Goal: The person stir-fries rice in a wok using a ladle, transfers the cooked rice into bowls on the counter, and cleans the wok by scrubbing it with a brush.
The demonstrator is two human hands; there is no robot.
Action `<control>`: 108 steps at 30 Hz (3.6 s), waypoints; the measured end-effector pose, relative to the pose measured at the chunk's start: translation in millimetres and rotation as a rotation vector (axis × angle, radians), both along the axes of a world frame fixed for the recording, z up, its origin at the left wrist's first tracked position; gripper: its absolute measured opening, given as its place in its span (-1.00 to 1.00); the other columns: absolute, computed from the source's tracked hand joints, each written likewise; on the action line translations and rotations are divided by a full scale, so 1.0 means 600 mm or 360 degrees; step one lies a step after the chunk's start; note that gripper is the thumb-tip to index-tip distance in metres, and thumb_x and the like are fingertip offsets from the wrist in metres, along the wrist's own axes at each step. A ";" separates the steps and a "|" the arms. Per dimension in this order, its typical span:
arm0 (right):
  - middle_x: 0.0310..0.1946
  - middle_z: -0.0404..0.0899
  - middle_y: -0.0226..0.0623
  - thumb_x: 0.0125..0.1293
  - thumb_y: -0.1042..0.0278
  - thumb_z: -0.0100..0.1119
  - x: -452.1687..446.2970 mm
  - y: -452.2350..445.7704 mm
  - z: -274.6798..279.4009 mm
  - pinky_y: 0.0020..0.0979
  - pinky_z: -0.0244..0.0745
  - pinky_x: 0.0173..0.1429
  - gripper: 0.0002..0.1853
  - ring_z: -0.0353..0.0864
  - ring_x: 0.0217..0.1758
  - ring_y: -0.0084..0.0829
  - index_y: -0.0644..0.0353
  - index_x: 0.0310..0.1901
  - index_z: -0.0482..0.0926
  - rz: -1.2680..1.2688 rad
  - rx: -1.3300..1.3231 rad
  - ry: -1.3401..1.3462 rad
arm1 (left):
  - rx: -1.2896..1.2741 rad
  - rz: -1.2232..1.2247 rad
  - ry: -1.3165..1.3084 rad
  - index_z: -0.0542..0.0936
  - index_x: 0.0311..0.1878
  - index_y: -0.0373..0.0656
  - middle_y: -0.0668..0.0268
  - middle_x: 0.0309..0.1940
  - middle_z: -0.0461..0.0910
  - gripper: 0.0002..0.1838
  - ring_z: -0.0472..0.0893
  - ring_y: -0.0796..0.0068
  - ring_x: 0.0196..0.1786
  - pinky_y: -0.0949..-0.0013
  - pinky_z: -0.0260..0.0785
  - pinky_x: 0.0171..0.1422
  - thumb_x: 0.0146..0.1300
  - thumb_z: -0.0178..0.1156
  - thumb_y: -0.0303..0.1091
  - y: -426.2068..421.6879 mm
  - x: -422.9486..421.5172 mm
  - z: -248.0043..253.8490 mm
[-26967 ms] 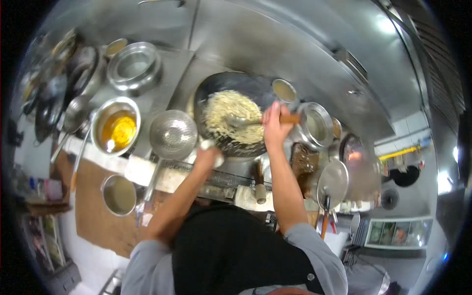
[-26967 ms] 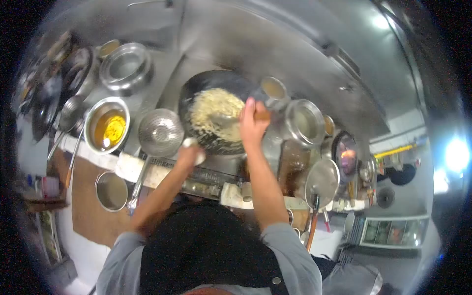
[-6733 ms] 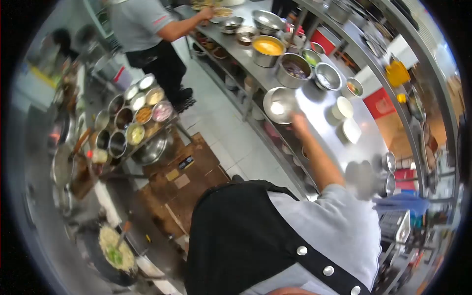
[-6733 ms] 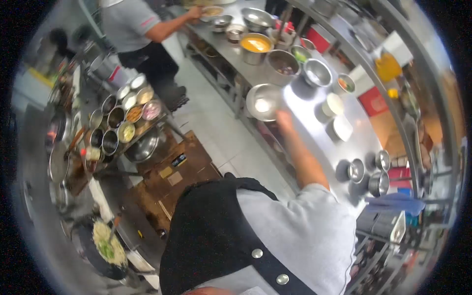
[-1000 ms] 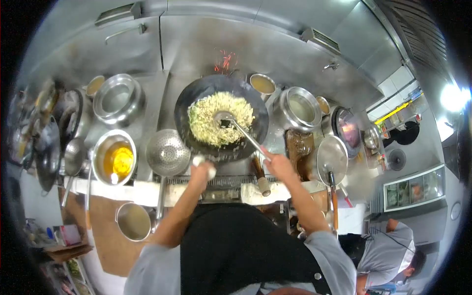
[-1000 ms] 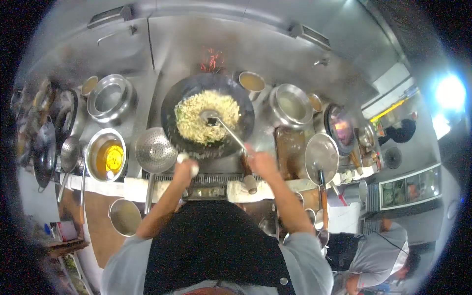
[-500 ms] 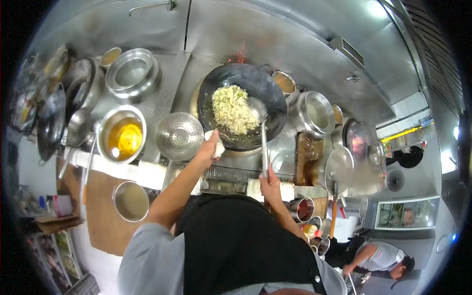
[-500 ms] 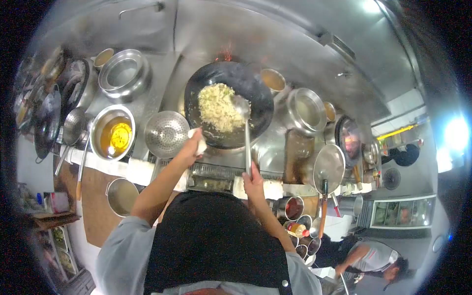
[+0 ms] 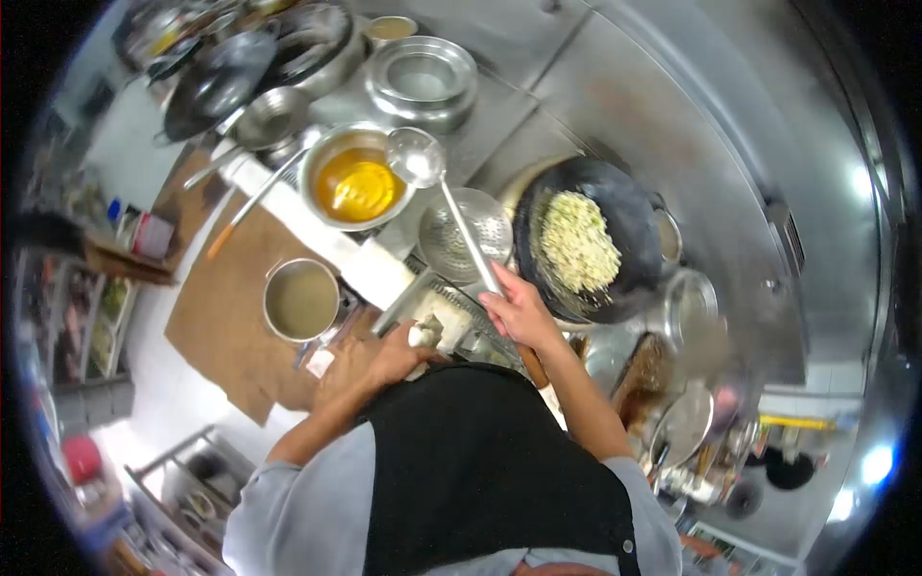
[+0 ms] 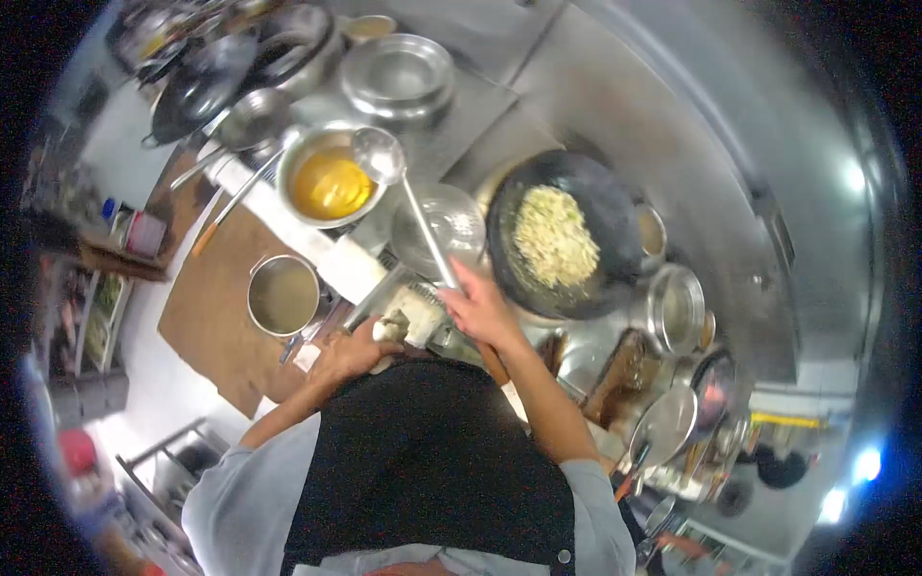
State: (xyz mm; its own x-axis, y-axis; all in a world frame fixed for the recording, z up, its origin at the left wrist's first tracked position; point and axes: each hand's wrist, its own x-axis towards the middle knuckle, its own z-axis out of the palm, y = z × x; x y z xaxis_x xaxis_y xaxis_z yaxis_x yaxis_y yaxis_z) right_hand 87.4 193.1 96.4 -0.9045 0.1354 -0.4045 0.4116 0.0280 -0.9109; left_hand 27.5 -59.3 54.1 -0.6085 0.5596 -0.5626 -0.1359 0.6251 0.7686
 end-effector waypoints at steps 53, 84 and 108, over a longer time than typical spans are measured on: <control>-0.51 0.46 -0.43 0.52 0.35 0.12 -0.230 -0.353 -0.287 -0.41 0.40 -0.59 -0.63 0.45 -0.61 -0.55 0.21 0.29 0.42 0.0838 -0.0316 -0.0756 | -0.0642 0.0933 0.0006 0.59 0.17 -0.32 -0.13 0.10 0.67 -0.41 0.64 -0.19 0.17 -0.01 0.47 0.31 0.11 0.47 -0.20 -0.345 0.200 -0.214; -0.10 0.67 0.32 0.32 0.35 0.22 0.375 0.160 -0.064 0.12 0.60 0.05 -0.10 0.68 -0.18 0.29 -0.12 0.66 0.04 -0.0361 0.1552 -0.0272 | 0.0607 -0.0194 0.0026 0.55 0.25 -0.38 -0.05 -0.05 0.74 -0.36 0.73 0.19 0.01 0.23 0.55 0.14 0.19 0.49 -0.21 0.192 0.057 -0.101; -0.21 0.69 0.23 0.34 0.40 0.08 0.271 0.275 -0.060 0.17 0.59 -0.01 -0.19 0.69 -0.17 0.26 -0.02 0.62 0.08 -0.0493 0.1569 -0.0662 | 0.0782 0.0318 -0.1091 0.53 0.14 -0.23 0.17 -0.34 0.66 -0.54 0.68 0.28 -0.43 0.27 0.58 -0.37 0.52 0.16 0.02 0.338 0.050 -0.116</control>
State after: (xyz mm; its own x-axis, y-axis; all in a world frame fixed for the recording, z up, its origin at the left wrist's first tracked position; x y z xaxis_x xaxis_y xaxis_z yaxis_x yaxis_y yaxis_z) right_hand 249.9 358.3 60.4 -0.5949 0.7609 -0.2592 0.7941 0.5062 -0.3364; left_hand 57.5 143.4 -15.2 -0.3364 0.7541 -0.5640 -0.7399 0.1588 0.6537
